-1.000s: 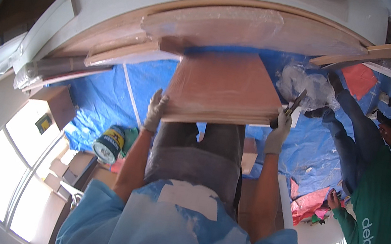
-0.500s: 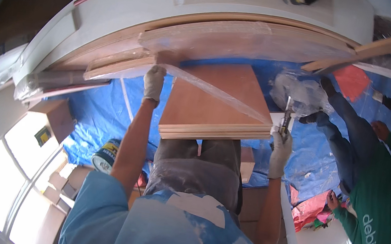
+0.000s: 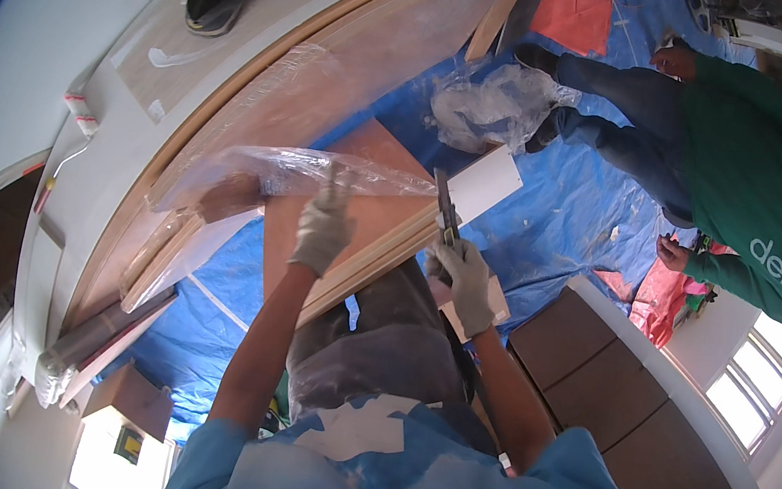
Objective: The person uses a utility knife to cut plastic wrap off a wooden panel and then lifts a panel from a stack.
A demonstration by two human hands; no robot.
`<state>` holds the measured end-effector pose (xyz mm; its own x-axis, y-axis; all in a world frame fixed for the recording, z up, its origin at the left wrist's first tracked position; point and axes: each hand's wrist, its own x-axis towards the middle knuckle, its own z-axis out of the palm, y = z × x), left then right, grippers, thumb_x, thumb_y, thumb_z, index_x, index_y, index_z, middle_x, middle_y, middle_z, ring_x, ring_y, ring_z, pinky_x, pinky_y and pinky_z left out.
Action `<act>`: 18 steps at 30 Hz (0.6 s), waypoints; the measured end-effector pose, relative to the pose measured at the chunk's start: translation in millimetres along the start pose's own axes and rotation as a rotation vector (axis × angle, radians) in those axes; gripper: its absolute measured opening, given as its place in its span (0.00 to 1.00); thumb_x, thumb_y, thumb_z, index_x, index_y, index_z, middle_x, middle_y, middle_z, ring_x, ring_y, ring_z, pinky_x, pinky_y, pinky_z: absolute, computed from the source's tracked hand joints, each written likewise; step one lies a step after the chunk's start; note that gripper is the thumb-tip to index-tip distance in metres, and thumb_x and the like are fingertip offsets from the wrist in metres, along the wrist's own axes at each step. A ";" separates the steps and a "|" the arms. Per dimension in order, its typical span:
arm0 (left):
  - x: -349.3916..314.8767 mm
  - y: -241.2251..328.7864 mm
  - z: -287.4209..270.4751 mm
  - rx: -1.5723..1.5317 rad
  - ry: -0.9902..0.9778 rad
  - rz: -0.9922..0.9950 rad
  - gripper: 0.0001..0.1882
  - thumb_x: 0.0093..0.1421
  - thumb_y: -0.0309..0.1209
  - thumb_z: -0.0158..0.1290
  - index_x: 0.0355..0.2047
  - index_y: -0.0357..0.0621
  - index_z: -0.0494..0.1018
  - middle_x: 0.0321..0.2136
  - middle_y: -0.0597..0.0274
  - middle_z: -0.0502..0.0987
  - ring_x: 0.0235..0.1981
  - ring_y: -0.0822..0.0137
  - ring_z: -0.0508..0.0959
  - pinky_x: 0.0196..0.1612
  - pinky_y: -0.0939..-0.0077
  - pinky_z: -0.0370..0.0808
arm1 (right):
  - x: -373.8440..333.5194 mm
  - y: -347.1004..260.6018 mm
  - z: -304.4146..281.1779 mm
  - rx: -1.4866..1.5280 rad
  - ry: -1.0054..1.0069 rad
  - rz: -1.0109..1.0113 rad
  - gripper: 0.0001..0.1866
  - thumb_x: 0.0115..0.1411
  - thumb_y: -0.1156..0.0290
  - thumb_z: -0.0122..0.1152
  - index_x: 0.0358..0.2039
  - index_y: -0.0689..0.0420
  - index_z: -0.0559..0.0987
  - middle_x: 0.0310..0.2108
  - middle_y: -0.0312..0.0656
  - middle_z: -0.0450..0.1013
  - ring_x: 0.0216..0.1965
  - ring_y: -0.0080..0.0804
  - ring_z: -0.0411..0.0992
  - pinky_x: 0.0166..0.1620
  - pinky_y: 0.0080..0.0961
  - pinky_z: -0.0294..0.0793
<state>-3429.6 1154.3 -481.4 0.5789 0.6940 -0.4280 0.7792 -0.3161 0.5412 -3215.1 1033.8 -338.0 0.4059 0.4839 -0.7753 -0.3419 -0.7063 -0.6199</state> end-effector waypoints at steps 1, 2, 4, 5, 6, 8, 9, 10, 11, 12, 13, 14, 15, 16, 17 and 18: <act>20.5 21.8 3.5 0.002 -0.118 0.065 0.47 0.58 0.30 0.53 0.78 0.58 0.49 0.76 0.47 0.51 0.60 0.54 0.78 0.50 0.58 0.80 | -7.0 2.2 -4.8 -0.021 0.014 -0.003 0.12 0.70 0.64 0.62 0.38 0.62 0.77 0.30 0.37 0.75 0.31 0.23 0.75 0.37 0.22 0.76; 38.1 41.2 15.3 -0.023 -0.097 0.167 0.43 0.58 0.30 0.54 0.75 0.57 0.55 0.73 0.47 0.58 0.54 0.55 0.81 0.46 0.58 0.81 | -14.7 -0.4 -6.0 -0.008 0.021 0.048 0.12 0.70 0.65 0.62 0.39 0.63 0.76 0.33 0.38 0.76 0.31 0.22 0.75 0.38 0.23 0.76; 77.9 57.5 37.4 -0.019 -0.171 0.224 0.33 0.58 0.30 0.54 0.67 0.54 0.67 0.64 0.49 0.70 0.46 0.56 0.84 0.41 0.58 0.81 | -24.4 4.8 -8.9 0.079 0.035 0.072 0.11 0.69 0.66 0.61 0.41 0.63 0.76 0.35 0.39 0.76 0.31 0.22 0.75 0.39 0.23 0.76; 101.6 55.7 45.8 0.010 -0.270 0.173 0.28 0.58 0.30 0.55 0.61 0.53 0.71 0.58 0.50 0.76 0.42 0.55 0.84 0.40 0.58 0.81 | -30.9 8.1 -8.0 0.122 0.035 0.087 0.11 0.69 0.67 0.61 0.42 0.63 0.76 0.35 0.39 0.76 0.31 0.22 0.75 0.39 0.23 0.77; 115.8 31.4 56.5 0.182 -0.169 0.127 0.21 0.59 0.30 0.54 0.54 0.52 0.74 0.50 0.51 0.80 0.38 0.54 0.84 0.39 0.57 0.81 | -36.1 6.6 -4.0 0.094 0.013 0.099 0.11 0.69 0.67 0.60 0.43 0.62 0.76 0.36 0.39 0.76 0.31 0.21 0.75 0.39 0.22 0.76; 122.1 -47.8 62.6 0.686 0.199 -0.007 0.07 0.61 0.32 0.53 0.38 0.48 0.80 0.34 0.54 0.84 0.29 0.52 0.82 0.36 0.56 0.80 | -41.5 -2.7 5.8 0.024 -0.073 0.111 0.10 0.69 0.68 0.59 0.44 0.61 0.75 0.38 0.40 0.76 0.31 0.20 0.75 0.38 0.22 0.76; 142.0 -46.4 26.0 0.031 0.267 -0.275 0.09 0.64 0.33 0.50 0.36 0.45 0.80 0.33 0.50 0.83 0.30 0.49 0.82 0.37 0.55 0.79 | -40.7 2.6 -5.6 0.060 -0.027 0.111 0.11 0.69 0.69 0.58 0.47 0.62 0.74 0.37 0.40 0.76 0.30 0.20 0.74 0.36 0.21 0.76; 159.6 -47.2 -18.3 -0.624 0.522 -0.484 0.13 0.67 0.34 0.47 0.34 0.42 0.80 0.32 0.47 0.82 0.31 0.45 0.82 0.38 0.54 0.78 | -37.7 5.9 -13.0 0.098 -0.002 0.105 0.13 0.69 0.69 0.58 0.49 0.62 0.74 0.37 0.40 0.76 0.29 0.20 0.74 0.34 0.21 0.75; 163.3 -36.9 -51.0 -0.570 0.533 -0.453 0.14 0.67 0.35 0.47 0.37 0.42 0.80 0.34 0.45 0.83 0.34 0.43 0.82 0.40 0.51 0.77 | -33.0 8.4 -17.7 0.137 0.018 0.098 0.14 0.69 0.69 0.57 0.51 0.62 0.74 0.36 0.40 0.76 0.28 0.20 0.74 0.33 0.20 0.75; 157.0 -29.6 -75.7 -0.515 0.551 -0.427 0.15 0.67 0.36 0.47 0.40 0.41 0.81 0.36 0.44 0.83 0.37 0.40 0.82 0.42 0.49 0.77 | -26.3 4.5 -19.2 0.091 0.024 0.087 0.17 0.68 0.70 0.57 0.54 0.62 0.73 0.35 0.40 0.76 0.26 0.19 0.73 0.30 0.20 0.74; 143.0 -27.2 -92.5 -0.415 0.364 -0.276 0.16 0.67 0.37 0.49 0.45 0.42 0.80 0.42 0.43 0.82 0.43 0.40 0.82 0.46 0.48 0.77 | -18.7 -3.2 -20.0 0.041 0.028 0.076 0.19 0.68 0.70 0.56 0.57 0.62 0.72 0.34 0.40 0.76 0.24 0.19 0.72 0.28 0.19 0.73; 122.3 -33.3 -105.4 -0.307 0.186 -0.138 0.19 0.67 0.39 0.50 0.51 0.43 0.80 0.49 0.41 0.81 0.48 0.41 0.81 0.50 0.48 0.77 | -7.1 -11.1 -16.6 -0.014 0.021 0.066 0.21 0.68 0.70 0.56 0.60 0.63 0.71 0.33 0.40 0.76 0.23 0.19 0.72 0.26 0.19 0.71; 93.9 -50.2 -109.4 -0.216 0.190 -0.076 0.21 0.67 0.40 0.52 0.55 0.45 0.77 0.54 0.42 0.78 0.53 0.42 0.79 0.52 0.49 0.77 | 6.9 -23.2 -7.2 -0.021 0.015 0.005 0.23 0.67 0.70 0.56 0.61 0.62 0.70 0.33 0.39 0.76 0.22 0.19 0.71 0.25 0.19 0.70; 65.8 -65.8 -109.2 -0.131 0.192 -0.012 0.23 0.67 0.41 0.53 0.59 0.46 0.74 0.60 0.43 0.74 0.57 0.43 0.77 0.54 0.49 0.77 | 26.3 -38.2 3.7 -0.033 0.016 -0.056 0.24 0.67 0.71 0.56 0.63 0.61 0.70 0.32 0.39 0.75 0.21 0.19 0.71 0.24 0.19 0.69; 49.6 -63.6 -120.3 -0.070 0.085 -0.133 0.26 0.67 0.41 0.53 0.63 0.47 0.71 0.64 0.44 0.70 0.61 0.42 0.74 0.56 0.49 0.77 | 47.6 -54.8 7.7 -0.041 0.050 -0.114 0.26 0.67 0.71 0.56 0.65 0.61 0.69 0.31 0.39 0.75 0.20 0.19 0.70 0.23 0.19 0.68; 30.6 -65.0 -133.2 -0.004 -0.020 -0.260 0.30 0.67 0.42 0.54 0.67 0.48 0.67 0.69 0.46 0.65 0.64 0.42 0.71 0.58 0.49 0.77 | 70.7 -79.4 12.7 -0.029 0.056 -0.123 0.26 0.66 0.71 0.57 0.64 0.60 0.70 0.31 0.38 0.75 0.20 0.20 0.70 0.22 0.20 0.68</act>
<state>-3494.4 1282.3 -433.3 0.3643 0.7387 -0.5672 0.9014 -0.1268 0.4139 -3170.0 1130.7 -345.2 0.4903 0.5383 -0.6854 -0.2622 -0.6589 -0.7050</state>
